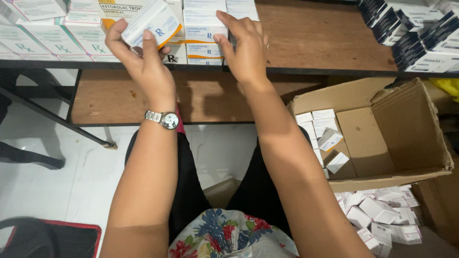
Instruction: The person sits on the floor and repeatedly picks up small white boxes from a cardboard carton, then places them onto a wooden shelf, stacking them in neat rows. The person handles the boxes one at a time, aligning them carefully on the shelf.
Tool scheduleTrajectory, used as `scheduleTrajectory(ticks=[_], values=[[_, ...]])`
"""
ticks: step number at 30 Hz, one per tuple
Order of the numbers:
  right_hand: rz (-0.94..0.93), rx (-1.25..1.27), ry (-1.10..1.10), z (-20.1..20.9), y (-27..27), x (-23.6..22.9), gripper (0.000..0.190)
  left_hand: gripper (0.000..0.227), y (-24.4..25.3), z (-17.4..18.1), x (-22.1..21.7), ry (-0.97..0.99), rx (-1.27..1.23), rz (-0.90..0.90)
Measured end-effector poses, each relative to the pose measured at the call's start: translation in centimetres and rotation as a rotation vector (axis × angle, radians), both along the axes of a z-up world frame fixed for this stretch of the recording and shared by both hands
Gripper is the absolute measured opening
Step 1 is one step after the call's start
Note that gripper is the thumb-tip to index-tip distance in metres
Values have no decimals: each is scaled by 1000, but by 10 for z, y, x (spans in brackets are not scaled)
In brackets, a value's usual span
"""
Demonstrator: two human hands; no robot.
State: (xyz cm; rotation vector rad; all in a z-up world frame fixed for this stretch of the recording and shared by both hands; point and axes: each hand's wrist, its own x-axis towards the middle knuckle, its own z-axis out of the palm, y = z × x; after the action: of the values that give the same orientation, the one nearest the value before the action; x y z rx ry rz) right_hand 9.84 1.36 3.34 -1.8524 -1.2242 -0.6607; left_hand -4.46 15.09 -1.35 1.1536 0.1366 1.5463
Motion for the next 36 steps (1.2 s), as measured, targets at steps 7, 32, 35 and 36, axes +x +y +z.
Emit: scheduleTrajectory(ticks=[7, 32, 35, 36], values=[[-13, 92, -15, -14, 0, 6, 67, 41, -15, 5, 9, 34, -23, -122], [372, 214, 325, -11, -63, 89, 45, 66, -54, 3, 31, 219, 274, -50], [403, 151, 425, -26, -50, 88, 50, 64, -56, 1, 32, 217, 282, -56], [419, 122, 481, -28, -46, 85, 52, 64, -57, 1, 32, 229, 286, -52]])
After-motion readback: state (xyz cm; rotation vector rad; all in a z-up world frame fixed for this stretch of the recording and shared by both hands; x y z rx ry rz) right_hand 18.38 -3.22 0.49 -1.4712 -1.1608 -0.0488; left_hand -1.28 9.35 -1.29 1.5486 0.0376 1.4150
